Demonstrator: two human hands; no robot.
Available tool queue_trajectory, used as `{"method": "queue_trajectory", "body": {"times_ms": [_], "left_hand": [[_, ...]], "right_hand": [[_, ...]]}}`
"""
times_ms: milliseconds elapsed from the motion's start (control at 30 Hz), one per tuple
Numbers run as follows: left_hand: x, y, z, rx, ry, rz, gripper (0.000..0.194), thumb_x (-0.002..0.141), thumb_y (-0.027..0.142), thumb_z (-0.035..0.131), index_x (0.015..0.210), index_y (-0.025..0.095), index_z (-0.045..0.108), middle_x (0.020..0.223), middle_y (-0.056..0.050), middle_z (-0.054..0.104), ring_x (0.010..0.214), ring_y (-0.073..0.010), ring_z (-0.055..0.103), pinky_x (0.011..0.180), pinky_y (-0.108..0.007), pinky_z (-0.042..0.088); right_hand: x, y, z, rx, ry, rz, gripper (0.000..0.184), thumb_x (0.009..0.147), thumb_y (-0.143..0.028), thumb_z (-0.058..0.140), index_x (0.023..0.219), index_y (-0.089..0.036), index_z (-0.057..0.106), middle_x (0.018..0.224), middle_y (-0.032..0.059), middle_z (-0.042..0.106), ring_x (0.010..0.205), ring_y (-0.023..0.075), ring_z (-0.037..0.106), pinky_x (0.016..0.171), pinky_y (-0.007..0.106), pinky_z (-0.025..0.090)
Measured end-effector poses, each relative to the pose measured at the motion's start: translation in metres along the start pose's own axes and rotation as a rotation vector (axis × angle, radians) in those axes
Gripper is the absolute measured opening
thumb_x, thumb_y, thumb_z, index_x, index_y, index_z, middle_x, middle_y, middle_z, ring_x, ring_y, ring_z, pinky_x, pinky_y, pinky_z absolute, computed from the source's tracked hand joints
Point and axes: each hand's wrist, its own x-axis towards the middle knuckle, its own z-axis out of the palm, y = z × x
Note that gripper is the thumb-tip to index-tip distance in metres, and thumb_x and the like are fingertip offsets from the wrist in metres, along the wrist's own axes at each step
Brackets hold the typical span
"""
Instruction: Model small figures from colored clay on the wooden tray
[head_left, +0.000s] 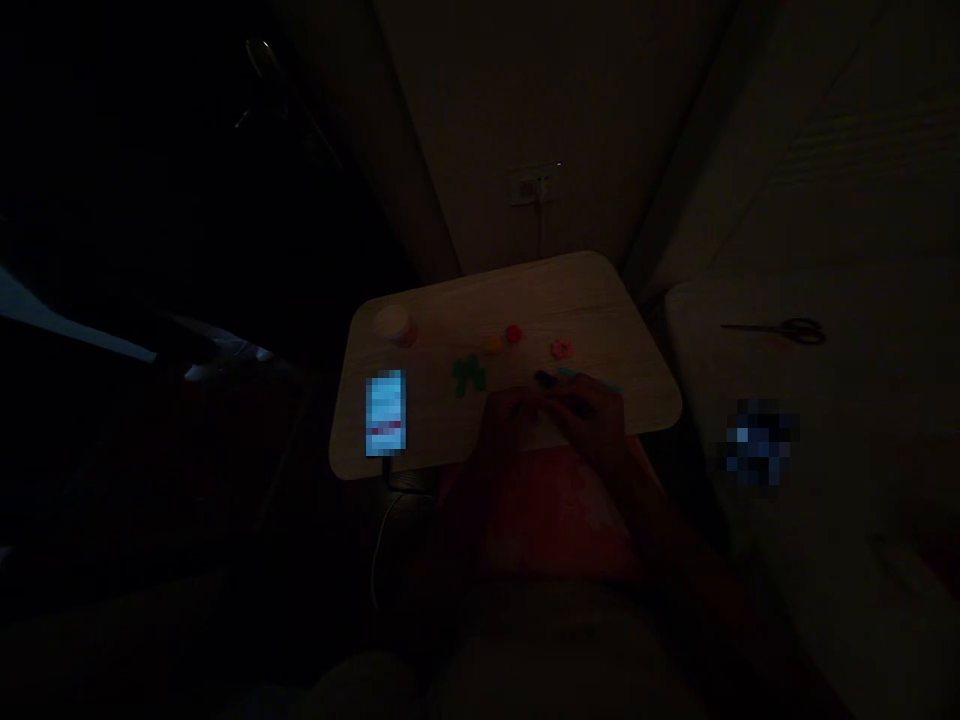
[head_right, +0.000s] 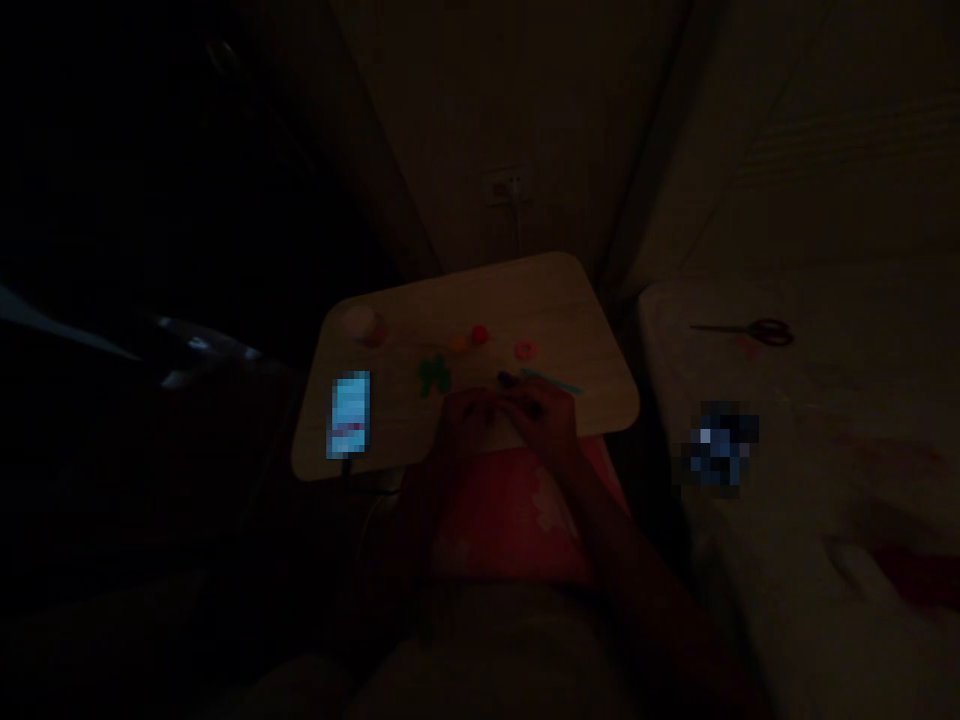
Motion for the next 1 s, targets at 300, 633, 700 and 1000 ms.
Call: {"method": "queue_trajectory", "body": {"times_ms": [300,633,700,1000], "left_hand": [[-0.0005,0.0063,0.0010,-0.032,0.006,-0.007,0.033,0.093,0.039,0.057,0.072,0.016,0.067,0.062,0.001,0.057,0.060,-0.0120,0.050,0.060,-0.024,0.039],[0.0002,0.0026,0.0029,-0.059,0.057,0.097,0.029,0.084,0.025,0.069,0.112,0.019,0.073,0.070,0.002,0.056,0.063,-0.0107,0.048,0.059,-0.022,0.040],[0.0007,0.0024,0.0025,-0.044,0.057,0.100,0.029,0.085,0.025,0.068,0.112,0.019,0.075,0.071,0.001,0.059,0.063,-0.0112,0.049,0.060,-0.022,0.041],[0.0008,0.0047,0.0012,-0.032,0.062,0.146,0.019,0.085,0.032,0.073,0.100,0.021,0.079,0.086,-0.005,0.072,0.074,-0.0149,0.059,0.072,-0.027,0.048]], "right_hand": [[-0.0003,-0.0008,-0.0011,0.041,-0.008,-0.028,0.017,0.094,-0.030,0.065,0.086,-0.023,0.078,0.081,0.0049,0.075,0.075,0.0200,0.068,0.070,0.034,0.054],[-0.0035,0.0053,0.0005,0.024,-0.022,0.073,0.029,0.097,-0.034,0.058,0.121,-0.024,0.070,0.108,0.0088,0.077,0.095,0.0226,0.072,0.084,0.037,0.058],[-0.0050,0.0067,0.0015,0.044,-0.015,0.115,0.027,0.096,-0.034,0.060,0.119,-0.024,0.070,0.106,0.0082,0.078,0.091,0.0224,0.073,0.082,0.036,0.059],[-0.0034,0.0077,-0.0005,0.099,-0.096,0.033,0.023,0.096,-0.034,0.061,0.105,-0.025,0.079,0.105,0.0075,0.081,0.095,0.0242,0.076,0.087,0.039,0.059]]}}
